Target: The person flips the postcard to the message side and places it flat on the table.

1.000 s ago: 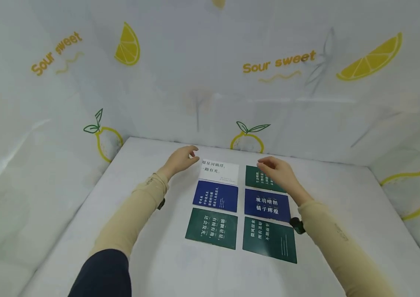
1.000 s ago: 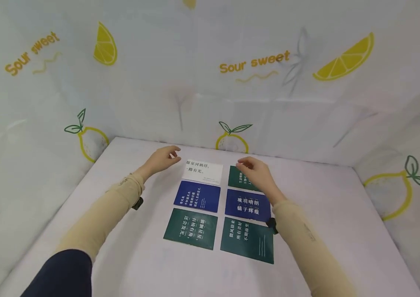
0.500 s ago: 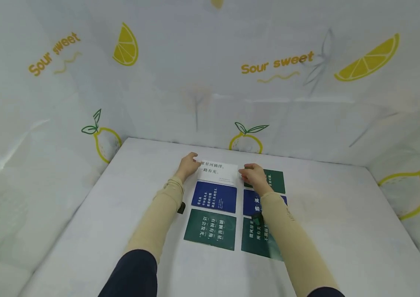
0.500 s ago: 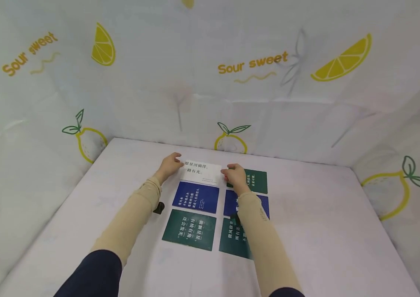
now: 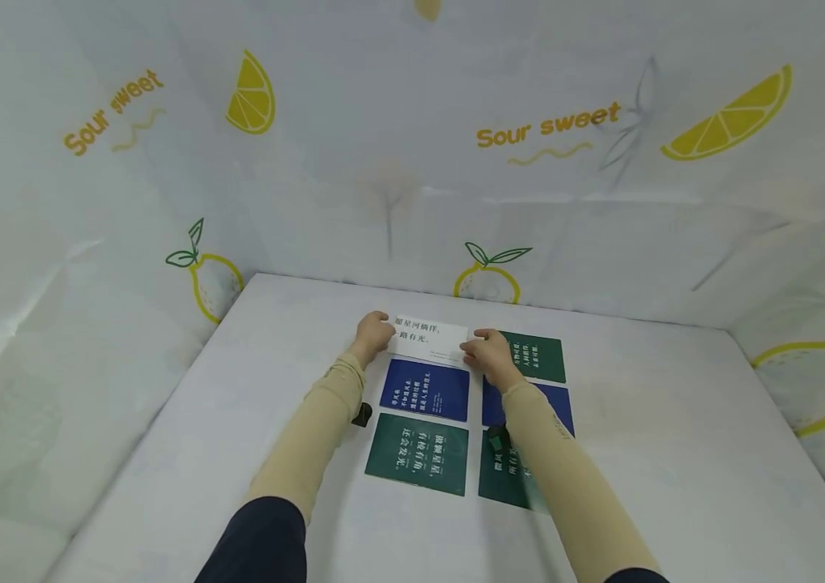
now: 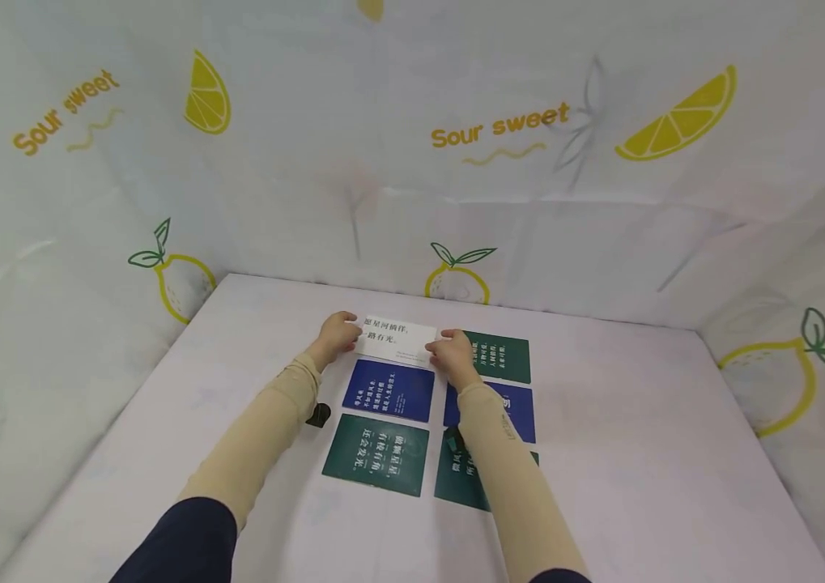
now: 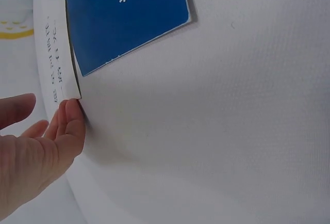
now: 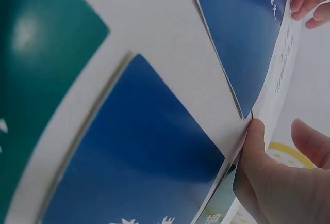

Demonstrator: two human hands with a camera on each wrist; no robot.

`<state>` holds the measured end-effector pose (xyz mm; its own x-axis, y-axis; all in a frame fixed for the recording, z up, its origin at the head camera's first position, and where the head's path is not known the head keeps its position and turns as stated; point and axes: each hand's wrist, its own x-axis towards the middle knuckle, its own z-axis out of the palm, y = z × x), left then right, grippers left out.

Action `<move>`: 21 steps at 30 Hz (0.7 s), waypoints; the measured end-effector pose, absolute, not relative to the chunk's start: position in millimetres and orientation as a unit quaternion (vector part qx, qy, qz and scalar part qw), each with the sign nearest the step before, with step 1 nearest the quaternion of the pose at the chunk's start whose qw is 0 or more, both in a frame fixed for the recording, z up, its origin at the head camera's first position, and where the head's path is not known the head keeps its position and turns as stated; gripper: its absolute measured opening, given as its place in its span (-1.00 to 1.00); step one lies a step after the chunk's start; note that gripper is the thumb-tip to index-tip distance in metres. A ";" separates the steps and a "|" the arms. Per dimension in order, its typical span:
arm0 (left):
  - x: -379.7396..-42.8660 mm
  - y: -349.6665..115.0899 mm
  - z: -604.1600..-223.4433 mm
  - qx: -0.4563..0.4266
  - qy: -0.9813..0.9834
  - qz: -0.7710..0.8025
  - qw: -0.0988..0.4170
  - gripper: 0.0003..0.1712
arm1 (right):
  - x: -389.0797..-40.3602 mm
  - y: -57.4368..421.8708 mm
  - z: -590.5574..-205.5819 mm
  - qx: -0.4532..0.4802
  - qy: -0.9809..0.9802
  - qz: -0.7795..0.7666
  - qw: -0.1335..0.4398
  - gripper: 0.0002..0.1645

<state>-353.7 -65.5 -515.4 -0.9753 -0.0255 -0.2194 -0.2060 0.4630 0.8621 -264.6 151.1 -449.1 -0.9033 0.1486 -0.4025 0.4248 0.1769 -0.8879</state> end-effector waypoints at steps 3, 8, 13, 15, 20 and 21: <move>-363.9 -67.4 -528.3 -0.086 0.841 0.526 0.088 -0.42 | -265.7 151.4 -450.6 0.195 0.751 -0.622 0.107 -0.32; -355.5 -67.6 -517.7 -0.126 0.792 0.587 0.114 -0.41 | -266.6 151.7 -452.6 0.204 0.732 -0.643 0.094 -0.34; -325.6 -56.2 -475.9 -0.158 0.783 0.591 0.114 -0.40 | -266.3 150.6 -451.2 0.206 0.739 -0.638 0.068 -0.36; -311.8 -51.7 -456.9 -0.154 0.786 0.590 0.102 -0.43 | -266.2 149.8 -449.0 0.203 0.745 -0.634 0.052 -0.37; -299.1 -46.9 -440.0 -0.130 0.791 0.596 0.044 -0.57 | -264.9 148.5 -442.6 0.194 0.746 -0.636 0.021 -0.40; -298.5 -46.6 -439.0 -0.128 0.791 0.597 0.034 -0.60 | -264.7 148.4 -441.5 0.194 0.745 -0.638 0.016 -0.41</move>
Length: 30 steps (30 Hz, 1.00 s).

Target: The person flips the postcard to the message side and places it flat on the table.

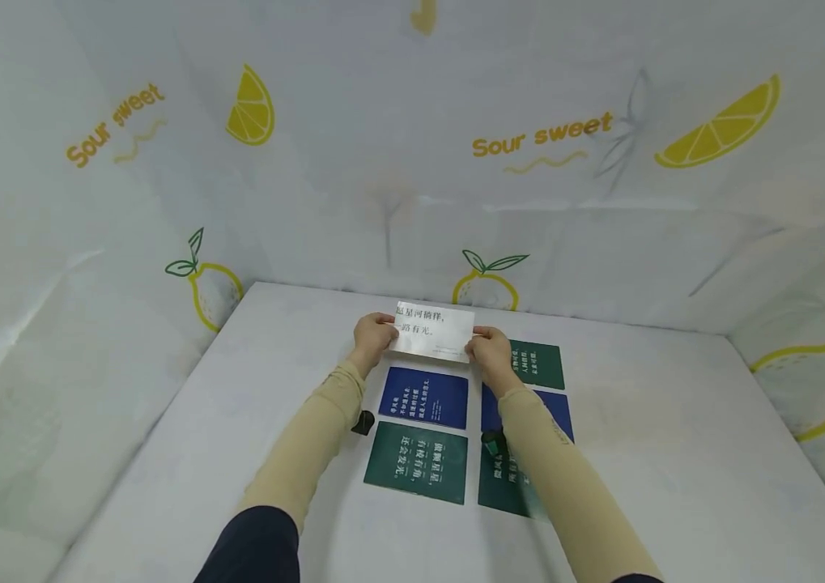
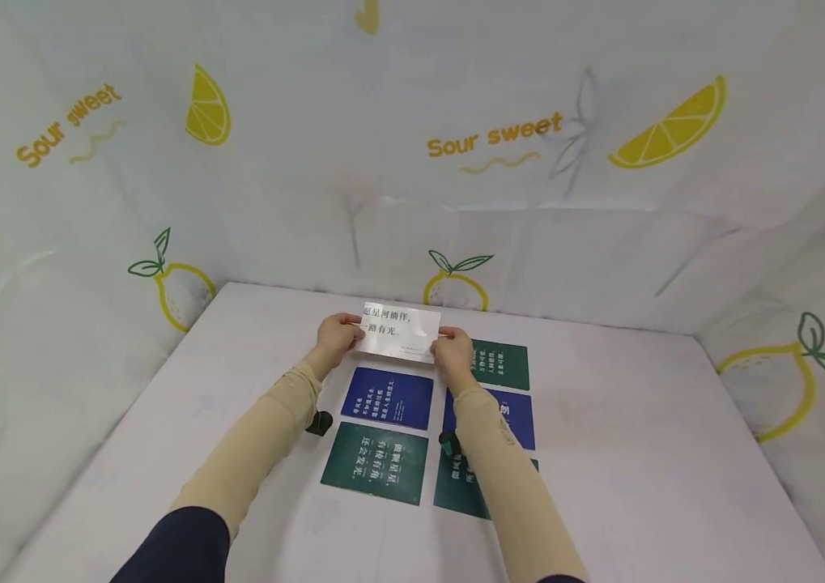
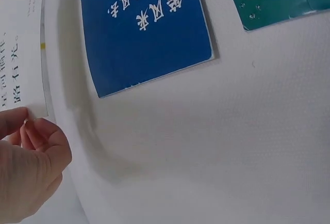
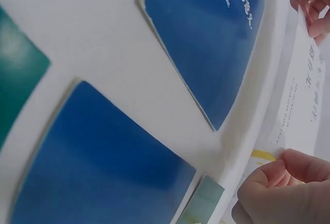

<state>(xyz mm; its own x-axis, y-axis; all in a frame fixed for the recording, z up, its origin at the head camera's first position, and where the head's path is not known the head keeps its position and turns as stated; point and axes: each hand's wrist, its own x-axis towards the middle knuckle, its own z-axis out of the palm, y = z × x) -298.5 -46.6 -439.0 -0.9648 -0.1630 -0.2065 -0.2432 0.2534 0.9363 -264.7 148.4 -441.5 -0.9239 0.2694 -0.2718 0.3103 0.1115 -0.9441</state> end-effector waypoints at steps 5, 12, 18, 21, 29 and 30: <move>-299.4 -46.2 -437.4 -0.117 0.783 0.611 -0.007 -0.74 | -264.7 149.7 -437.9 0.200 0.730 -0.653 -0.003 -0.56; -301.7 -50.2 -439.7 -0.076 0.764 0.641 -0.005 -0.77 | -268.4 157.8 -442.4 0.192 0.710 -0.677 -0.001 -0.62; -301.0 -56.3 -440.1 -0.067 0.749 0.659 0.025 -0.70 | -272.1 164.9 -450.1 0.181 0.685 -0.706 0.005 -0.59; -298.9 -59.7 -441.8 -0.040 0.801 0.596 0.031 -0.69 | -270.0 164.5 -453.2 0.164 0.733 -0.660 0.009 -0.59; -293.0 -57.5 -452.7 0.025 0.902 0.430 0.011 -0.69 | -265.6 156.8 -461.3 0.102 0.875 -0.473 0.022 -0.55; -292.3 -56.2 -453.3 0.025 0.908 0.419 0.009 -0.69 | -265.9 155.1 -462.0 0.098 0.885 -0.454 0.020 -0.55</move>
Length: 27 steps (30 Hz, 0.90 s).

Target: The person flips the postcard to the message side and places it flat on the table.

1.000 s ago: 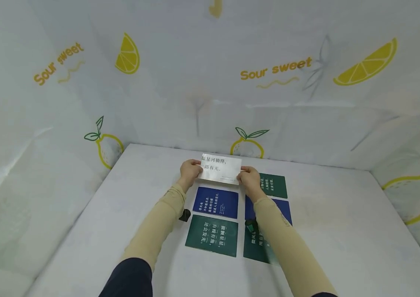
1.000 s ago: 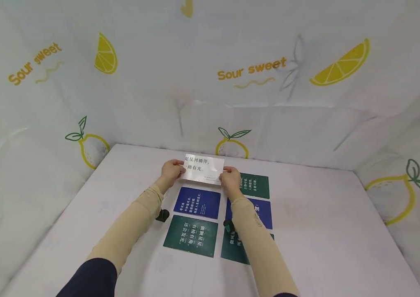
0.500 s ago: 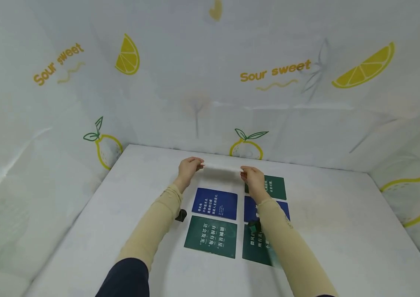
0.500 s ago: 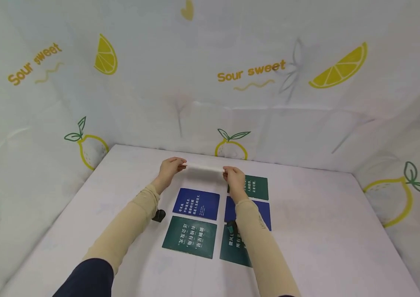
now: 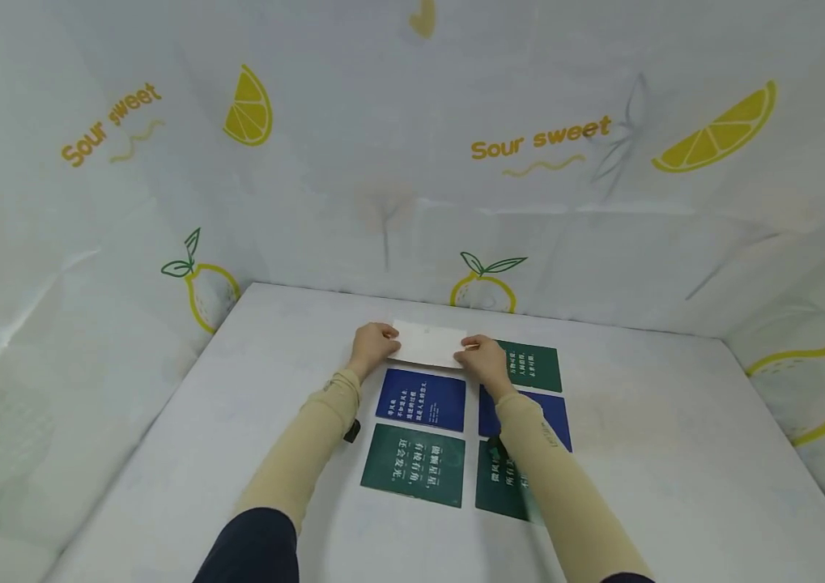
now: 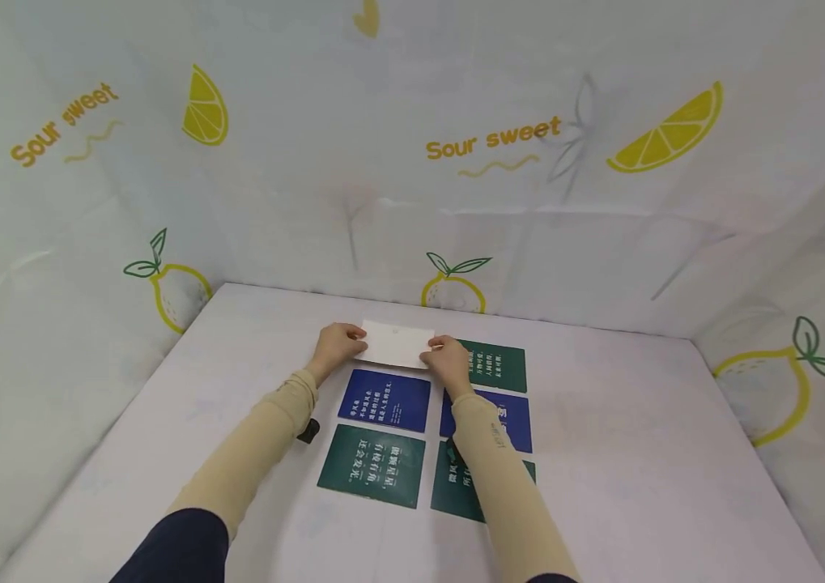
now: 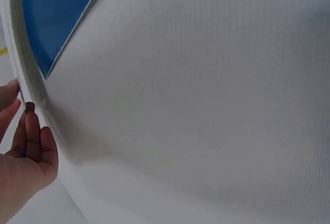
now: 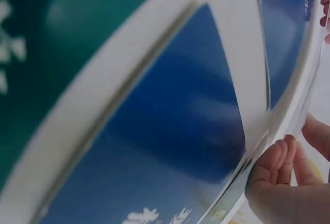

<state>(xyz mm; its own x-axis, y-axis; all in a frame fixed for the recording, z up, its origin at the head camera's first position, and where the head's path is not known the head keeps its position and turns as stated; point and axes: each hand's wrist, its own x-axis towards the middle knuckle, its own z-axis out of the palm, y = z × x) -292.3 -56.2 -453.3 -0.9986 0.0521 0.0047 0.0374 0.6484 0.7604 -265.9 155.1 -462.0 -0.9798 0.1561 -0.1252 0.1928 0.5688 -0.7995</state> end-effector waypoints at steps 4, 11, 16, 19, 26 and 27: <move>-299.9 -50.9 -460.2 0.011 0.922 0.386 0.023 -0.70 | -267.3 148.2 -463.5 0.087 0.910 -0.405 0.016 -0.55; -343.9 -49.0 -520.2 0.071 0.955 0.282 -0.049 -0.72 | -271.1 142.9 -463.8 0.073 0.942 -0.326 0.016 -0.57; -322.5 -36.5 -492.4 0.053 0.974 0.219 -0.001 -0.72 | -271.3 143.6 -466.8 0.049 0.962 -0.268 0.019 -0.58; -299.8 -33.5 -468.4 0.054 0.980 0.193 -0.016 -0.72 | -271.5 144.2 -468.3 0.040 0.969 -0.243 0.027 -0.58; -291.8 -38.6 -454.6 0.050 0.987 0.152 -0.012 -0.70 | -270.9 147.0 -463.1 0.017 0.967 -0.253 0.005 -0.57; -292.9 -38.9 -454.6 0.049 0.987 0.149 -0.013 -0.68 | -270.2 147.9 -461.3 0.017 0.962 -0.271 -0.001 -0.57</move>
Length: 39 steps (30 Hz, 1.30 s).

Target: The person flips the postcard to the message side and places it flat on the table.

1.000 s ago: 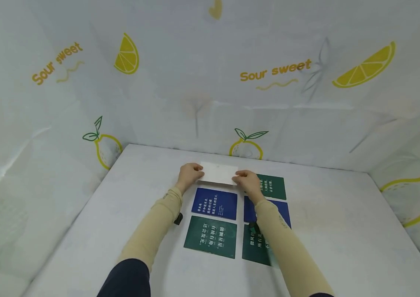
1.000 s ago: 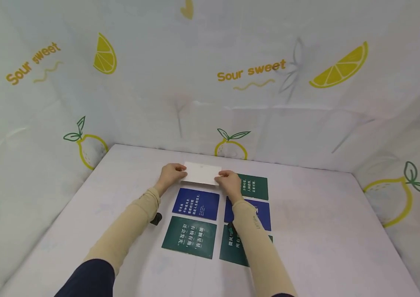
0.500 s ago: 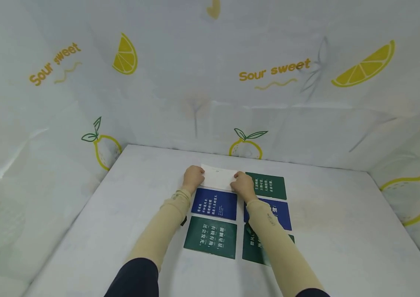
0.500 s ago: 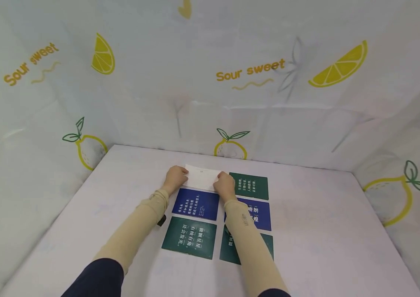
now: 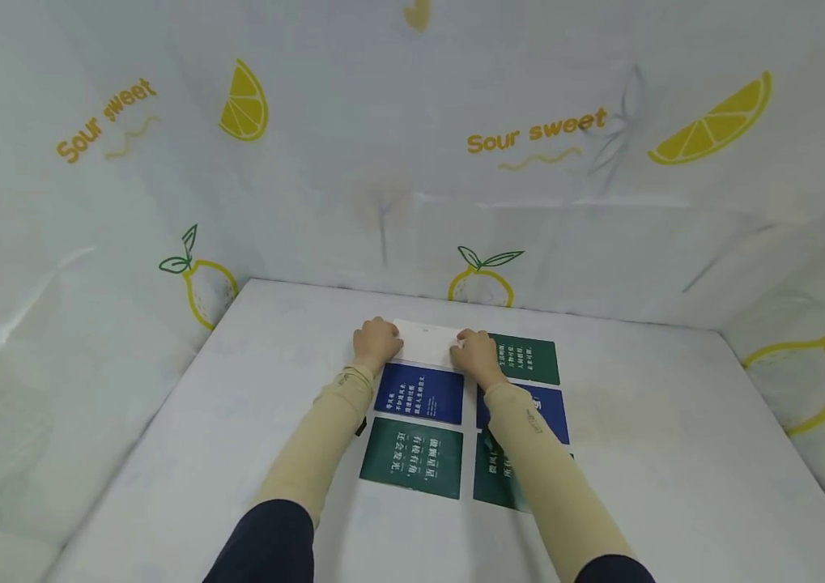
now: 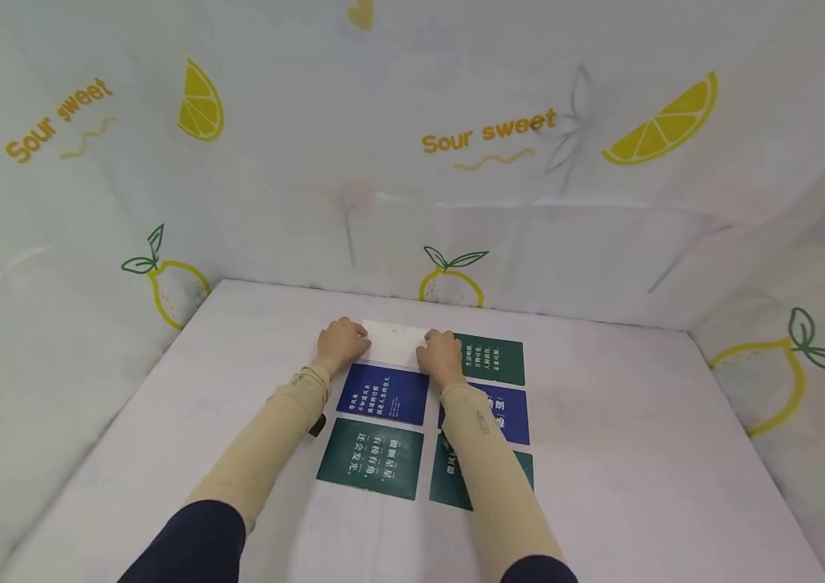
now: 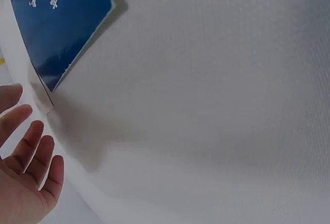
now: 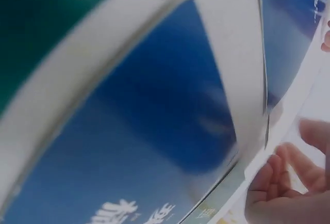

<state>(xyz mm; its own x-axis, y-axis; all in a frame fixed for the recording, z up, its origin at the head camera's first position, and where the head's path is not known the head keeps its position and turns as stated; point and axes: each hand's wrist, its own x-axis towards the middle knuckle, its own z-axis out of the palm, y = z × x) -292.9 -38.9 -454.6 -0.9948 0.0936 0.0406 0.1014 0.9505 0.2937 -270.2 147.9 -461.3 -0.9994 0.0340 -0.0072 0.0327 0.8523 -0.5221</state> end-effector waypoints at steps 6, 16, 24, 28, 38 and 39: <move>-295.9 -33.2 -446.8 -0.050 -0.974 -0.216 0.042 -0.61 | -267.5 162.5 -441.9 -0.037 -0.918 0.394 0.016 -0.55; -282.4 5.7 -440.0 -0.072 -0.881 -0.468 0.003 -0.57 | -247.6 211.3 -407.9 -0.096 -0.861 0.499 0.000 -0.43; -269.4 35.4 -444.3 -0.010 -0.639 -0.737 -0.220 -0.36 | -227.4 248.4 -413.9 -0.127 -0.855 0.502 -0.025 -0.20; -265.2 49.5 -451.9 -0.003 -0.568 -0.780 -0.263 -0.27 | -219.0 263.8 -420.4 -0.154 -0.846 0.509 -0.050 -0.07; -265.1 72.0 -454.0 -0.002 -0.560 -0.768 -0.311 -0.19 | -214.9 279.1 -436.9 -0.195 -0.783 0.584 -0.093 0.00; -265.7 72.8 -453.0 -0.003 -0.558 -0.767 -0.315 -0.19 | -215.1 279.8 -438.1 -0.194 -0.782 0.584 -0.092 -0.01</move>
